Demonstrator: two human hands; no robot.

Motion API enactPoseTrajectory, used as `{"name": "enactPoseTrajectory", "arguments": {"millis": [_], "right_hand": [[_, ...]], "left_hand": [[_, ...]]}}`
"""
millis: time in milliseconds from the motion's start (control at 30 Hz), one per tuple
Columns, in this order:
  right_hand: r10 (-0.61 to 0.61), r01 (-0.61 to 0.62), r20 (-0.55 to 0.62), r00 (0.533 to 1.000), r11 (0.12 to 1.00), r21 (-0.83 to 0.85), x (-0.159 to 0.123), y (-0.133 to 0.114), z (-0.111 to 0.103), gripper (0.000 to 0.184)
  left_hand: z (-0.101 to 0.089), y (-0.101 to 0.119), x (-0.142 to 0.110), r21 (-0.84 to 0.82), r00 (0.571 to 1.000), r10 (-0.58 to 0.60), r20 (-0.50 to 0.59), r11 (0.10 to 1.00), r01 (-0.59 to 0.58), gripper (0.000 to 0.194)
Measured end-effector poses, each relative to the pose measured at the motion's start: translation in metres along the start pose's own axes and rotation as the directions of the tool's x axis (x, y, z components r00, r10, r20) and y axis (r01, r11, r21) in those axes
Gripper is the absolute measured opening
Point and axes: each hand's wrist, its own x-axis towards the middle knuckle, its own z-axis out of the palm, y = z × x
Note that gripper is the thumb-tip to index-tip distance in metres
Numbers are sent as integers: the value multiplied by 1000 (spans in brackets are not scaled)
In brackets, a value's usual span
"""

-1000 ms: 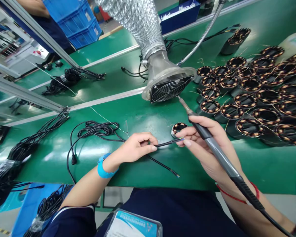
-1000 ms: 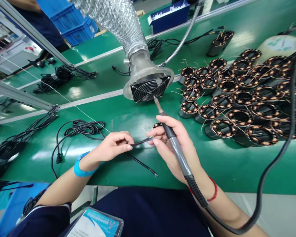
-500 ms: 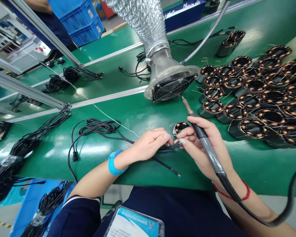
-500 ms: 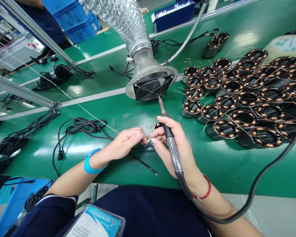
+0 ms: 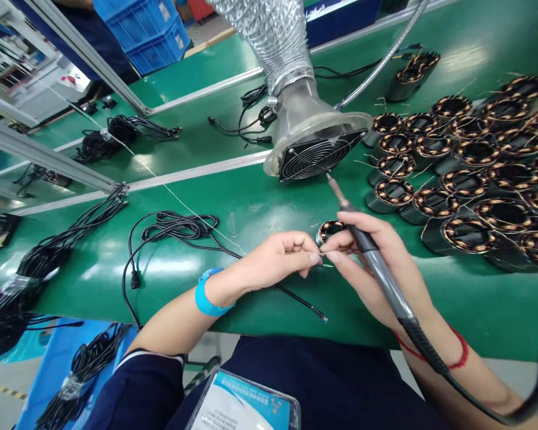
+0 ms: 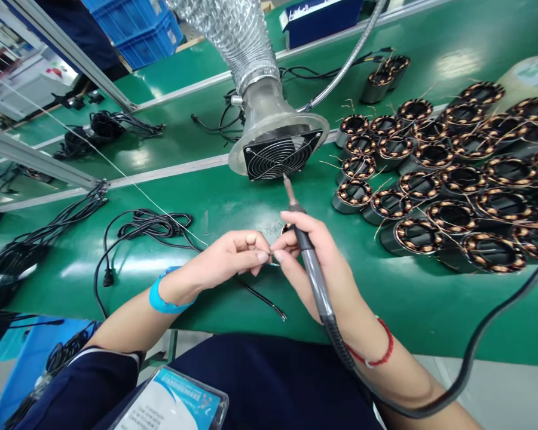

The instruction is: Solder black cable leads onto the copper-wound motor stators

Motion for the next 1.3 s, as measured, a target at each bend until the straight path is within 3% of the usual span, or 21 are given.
{"name": "enactPoseTrajectory", "arguments": {"millis": [100,200,333,467,633,933,1133,1300], "right_hand": [[79,-86,-67,995,989,-119,-5,5,-8,42],[-21,-23,-174,985,968,-249,-14,9,-13,42],[-271,188,-220,937,923,-337,-24,16,-13,37],[-338,269,-198,920,912,-310,-30,23,-10,28],[-319,265,-168,933,923,-279,-33,25,-11,33],[-261,233,-60,963,926,-298,-26,19,-8,16],[-264,217,-108,959,921,-323,-28,20,-9,16],[-252,214,-56,966,903,-371,-26,19,-9,12]], "left_hand": [[-3,-1,11,60,978,42,-206,998,-30,11],[-9,-6,24,73,953,35,-300,997,-13,9],[-13,-14,35,57,950,38,-311,998,-22,9],[-15,-17,37,56,943,63,-327,997,-48,9],[-17,-18,38,69,945,77,-319,996,-58,11],[-18,-24,40,47,943,160,-293,987,-153,10],[-18,-25,41,80,931,195,-308,981,-179,11],[-18,-27,41,107,923,226,-313,974,-202,13]]}}
